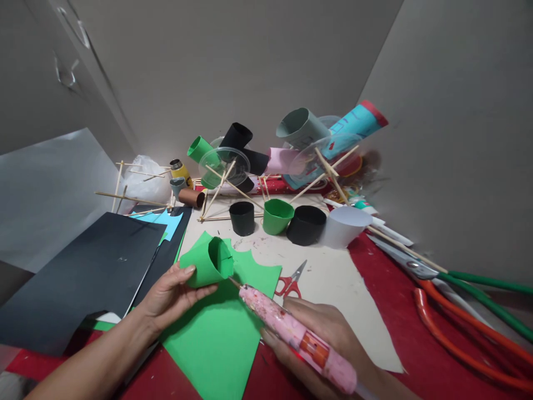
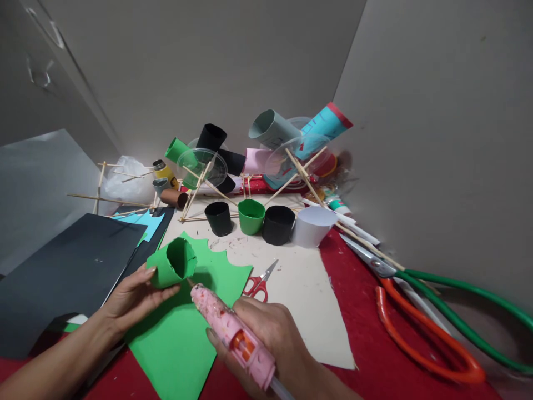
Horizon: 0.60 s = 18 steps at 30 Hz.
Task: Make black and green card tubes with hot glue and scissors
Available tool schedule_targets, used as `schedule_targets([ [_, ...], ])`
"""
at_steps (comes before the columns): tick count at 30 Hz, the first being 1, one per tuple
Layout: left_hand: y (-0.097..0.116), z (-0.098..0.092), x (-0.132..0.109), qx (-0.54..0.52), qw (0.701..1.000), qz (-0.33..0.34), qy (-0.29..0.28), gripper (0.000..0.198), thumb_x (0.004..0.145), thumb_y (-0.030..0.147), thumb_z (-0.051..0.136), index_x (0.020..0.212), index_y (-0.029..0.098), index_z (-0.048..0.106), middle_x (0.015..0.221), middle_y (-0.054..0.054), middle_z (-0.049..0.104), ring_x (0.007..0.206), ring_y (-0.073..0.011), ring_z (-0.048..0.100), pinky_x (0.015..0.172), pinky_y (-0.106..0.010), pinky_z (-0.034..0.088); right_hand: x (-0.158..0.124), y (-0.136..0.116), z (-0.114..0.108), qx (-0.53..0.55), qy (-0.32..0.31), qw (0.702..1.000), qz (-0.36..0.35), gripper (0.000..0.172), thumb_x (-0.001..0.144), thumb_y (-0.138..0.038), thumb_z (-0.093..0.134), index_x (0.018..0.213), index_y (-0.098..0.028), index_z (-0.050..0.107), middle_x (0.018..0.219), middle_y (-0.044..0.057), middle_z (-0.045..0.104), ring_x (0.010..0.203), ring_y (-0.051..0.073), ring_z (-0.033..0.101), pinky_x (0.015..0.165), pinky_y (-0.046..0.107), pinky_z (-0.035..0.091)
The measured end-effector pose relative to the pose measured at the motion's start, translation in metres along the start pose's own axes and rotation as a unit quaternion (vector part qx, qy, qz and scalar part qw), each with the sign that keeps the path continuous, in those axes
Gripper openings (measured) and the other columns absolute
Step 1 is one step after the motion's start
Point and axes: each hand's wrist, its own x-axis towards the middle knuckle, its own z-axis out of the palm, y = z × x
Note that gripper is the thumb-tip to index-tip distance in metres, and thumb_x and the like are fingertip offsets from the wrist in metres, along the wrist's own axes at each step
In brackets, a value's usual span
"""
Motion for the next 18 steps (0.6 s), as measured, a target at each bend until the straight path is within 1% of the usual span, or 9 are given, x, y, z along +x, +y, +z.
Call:
schedule_targets([
  [3, -0.0011, -0.0003, 0.0002, 0.009, 1.000, -0.001, -0.001, 0.013, 0.080, 0.006, 0.071, 0.090, 0.014, 0.070, 0.089, -0.006, 0.077, 0.090, -0.0234, 0.074, 0.085, -0.041, 0.062, 0.0023, -0.0026, -0.0036, 0.005, -0.020, 1.000, -0.004, 0.024, 0.092, -0.030, 0.055, 0.070, -0.019, 0.057, 0.057, -0.003, 0.045, 0.047, 0.011, 0.042, 0.046, 0.027, 0.032],
  [6, -0.0022, -0.0015, 0.0012, 0.009, 1.000, -0.006, -0.010, 0.014, 0.079, 0.006, 0.072, 0.091, 0.013, 0.069, 0.089, -0.007, 0.077, 0.089, -0.0235, 0.074, 0.085, -0.039, 0.062, 0.0047, -0.0054, -0.0079, 0.002, -0.032, 0.999, 0.002, 0.026, 0.092, -0.030, 0.057, 0.068, -0.019, 0.054, 0.057, -0.003, 0.046, 0.048, 0.011, 0.043, 0.046, 0.026, 0.033],
  [10, -0.0028, -0.0030, 0.0032, 0.012, 1.000, -0.016, -0.005, 0.018, 0.076, 0.009, 0.076, 0.093, 0.013, 0.070, 0.091, -0.007, 0.078, 0.090, -0.0241, 0.074, 0.083, -0.038, 0.062, 0.0057, -0.0066, -0.0087, 0.012, -0.028, 1.000, -0.009, 0.022, 0.091, -0.027, 0.059, 0.070, -0.018, 0.057, 0.058, -0.004, 0.045, 0.047, 0.010, 0.043, 0.046, 0.025, 0.032],
  [14, -0.0025, -0.0030, 0.0039, 0.019, 1.000, -0.018, 0.002, 0.017, 0.075, 0.010, 0.078, 0.090, 0.014, 0.072, 0.091, -0.006, 0.078, 0.090, -0.0239, 0.074, 0.083, -0.039, 0.061, 0.0040, -0.0044, -0.0059, 0.018, -0.018, 1.000, -0.010, 0.021, 0.092, -0.028, 0.055, 0.074, -0.018, 0.060, 0.057, -0.003, 0.046, 0.047, 0.011, 0.042, 0.046, 0.027, 0.033],
  [18, -0.0031, -0.0015, 0.0034, 0.028, 0.999, -0.022, -0.006, 0.015, 0.076, 0.010, 0.076, 0.091, 0.015, 0.073, 0.095, -0.007, 0.078, 0.091, -0.0232, 0.073, 0.084, -0.037, 0.060, 0.0042, -0.0037, -0.0082, 0.019, -0.036, 0.999, -0.007, 0.025, 0.090, -0.027, 0.059, 0.067, -0.019, 0.055, 0.057, -0.004, 0.045, 0.047, 0.010, 0.042, 0.045, 0.026, 0.032],
])
